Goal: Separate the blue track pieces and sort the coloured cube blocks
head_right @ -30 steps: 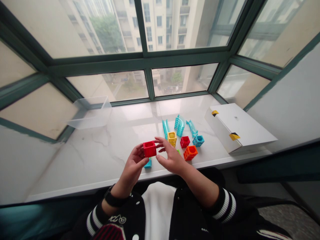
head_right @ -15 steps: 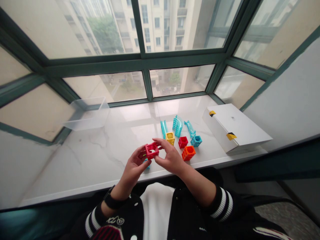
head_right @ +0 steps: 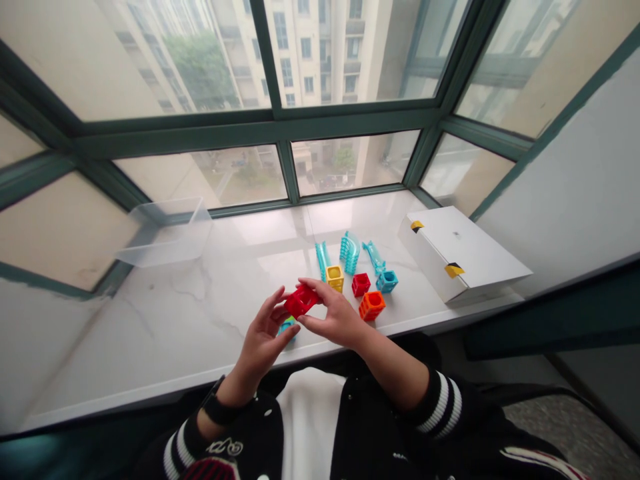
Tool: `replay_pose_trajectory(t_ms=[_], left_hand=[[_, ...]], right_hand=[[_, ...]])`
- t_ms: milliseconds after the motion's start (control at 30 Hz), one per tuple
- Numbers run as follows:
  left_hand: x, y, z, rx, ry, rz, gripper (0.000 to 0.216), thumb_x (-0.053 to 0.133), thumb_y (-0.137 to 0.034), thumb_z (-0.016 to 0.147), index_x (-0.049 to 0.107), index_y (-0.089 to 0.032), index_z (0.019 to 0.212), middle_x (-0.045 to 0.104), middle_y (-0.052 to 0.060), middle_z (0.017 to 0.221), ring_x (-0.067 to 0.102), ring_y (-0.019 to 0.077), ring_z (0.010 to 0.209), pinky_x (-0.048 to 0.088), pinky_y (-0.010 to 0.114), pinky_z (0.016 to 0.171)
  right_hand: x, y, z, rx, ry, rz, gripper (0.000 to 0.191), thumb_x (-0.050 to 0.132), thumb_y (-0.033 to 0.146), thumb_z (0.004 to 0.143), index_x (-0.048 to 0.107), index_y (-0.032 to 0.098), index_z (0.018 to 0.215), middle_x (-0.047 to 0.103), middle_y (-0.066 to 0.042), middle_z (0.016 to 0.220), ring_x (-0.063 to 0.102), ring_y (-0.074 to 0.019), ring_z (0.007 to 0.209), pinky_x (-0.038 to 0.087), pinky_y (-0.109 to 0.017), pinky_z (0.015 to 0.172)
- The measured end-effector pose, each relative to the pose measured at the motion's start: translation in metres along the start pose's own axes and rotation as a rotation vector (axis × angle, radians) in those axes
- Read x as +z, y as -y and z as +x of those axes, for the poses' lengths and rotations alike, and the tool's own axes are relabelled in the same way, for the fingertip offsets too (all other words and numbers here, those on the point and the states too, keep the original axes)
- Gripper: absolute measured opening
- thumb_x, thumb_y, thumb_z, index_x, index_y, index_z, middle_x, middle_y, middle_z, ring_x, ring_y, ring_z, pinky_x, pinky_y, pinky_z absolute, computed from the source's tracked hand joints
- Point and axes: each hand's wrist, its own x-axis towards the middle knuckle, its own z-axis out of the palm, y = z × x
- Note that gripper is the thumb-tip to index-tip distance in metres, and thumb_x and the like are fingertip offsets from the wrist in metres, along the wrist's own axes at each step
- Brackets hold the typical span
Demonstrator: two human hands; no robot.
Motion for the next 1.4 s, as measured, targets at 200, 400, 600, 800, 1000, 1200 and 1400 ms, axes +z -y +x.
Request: replay_pose_trajectory(t_ms=[200,400,600,800,1000,1200,1400], left_hand=[[-0.013,0.009,-0.002,-0.057,-0.070,0.046,0.052,0.079,-0.036,0.092,0.062,-0.028,0.140,0.065,0.012,0.139,0.071,0.0258,0.115,0.060,0.046,0.104],[-0.024,0.015,0.001,-0.130,-0.176,0.051,0.039,0.078,-0.040,0.092,0.069,-0.024,0.126,0.071,0.010,0.120,0.071,0.0221,0.106,0.061,0.038,0.095],[-0.022,0.018,0.004,-0.201,-0.223,0.057,0.039,0.077,-0.043,0.091,0.070,-0.022,0.123,0.072,0.009,0.115,0.070,0.0213,0.103,0.061,0.035,0.090],[-0.022,0.026,0.002,-0.236,-0.196,0.073,0.037,0.075,-0.044,0.094,0.070,-0.022,0.124,0.072,0.008,0.112,0.069,0.0211,0.103,0.059,0.034,0.091],[-0.024,0.032,0.000,-0.254,-0.198,0.063,0.036,0.075,-0.043,0.093,0.070,-0.023,0.123,0.072,0.006,0.110,0.069,0.0193,0.101,0.058,0.032,0.089],[-0.022,0.029,0.001,-0.278,-0.216,0.035,0.036,0.075,-0.044,0.093,0.071,-0.023,0.121,0.072,0.006,0.109,0.069,0.0194,0.101,0.057,0.032,0.090],[-0.023,0.034,0.001,-0.300,-0.232,0.009,0.037,0.074,-0.047,0.093,0.072,-0.022,0.120,0.074,0.008,0.110,0.070,0.0207,0.100,0.057,0.035,0.091]], right_hand=[[-0.044,0.019,0.004,0.002,-0.118,0.131,0.073,0.080,0.043,0.088,0.049,0.030,0.153,0.063,-0.011,0.145,0.066,-0.0288,0.128,0.057,-0.045,0.108],[-0.115,-0.002,0.002,0.070,-0.342,-0.041,0.062,0.079,0.049,0.087,0.055,0.027,0.140,0.072,-0.009,0.123,0.072,-0.0271,0.110,0.062,-0.044,0.097],[-0.147,-0.038,-0.001,0.273,-0.320,-0.355,0.052,0.079,0.042,0.083,0.062,0.025,0.129,0.074,-0.009,0.116,0.072,-0.0258,0.100,0.061,-0.043,0.090],[-0.145,-0.065,0.013,0.308,-0.169,-0.708,0.050,0.074,0.028,0.082,0.065,0.024,0.131,0.068,-0.010,0.126,0.067,-0.0266,0.111,0.053,-0.042,0.101],[-0.133,-0.080,0.026,0.383,-0.063,-0.842,0.044,0.073,0.023,0.082,0.067,0.022,0.126,0.066,-0.011,0.122,0.066,-0.0246,0.104,0.050,-0.034,0.091],[-0.124,-0.084,0.036,0.526,0.010,-0.962,0.038,0.074,0.024,0.080,0.065,0.023,0.117,0.065,-0.009,0.117,0.063,-0.0233,0.098,0.043,-0.028,0.076],[-0.121,-0.081,0.043,0.589,0.052,-1.042,0.032,0.072,0.026,0.081,0.061,0.022,0.110,0.065,-0.009,0.112,0.062,-0.0214,0.088,0.036,-0.027,0.066]])
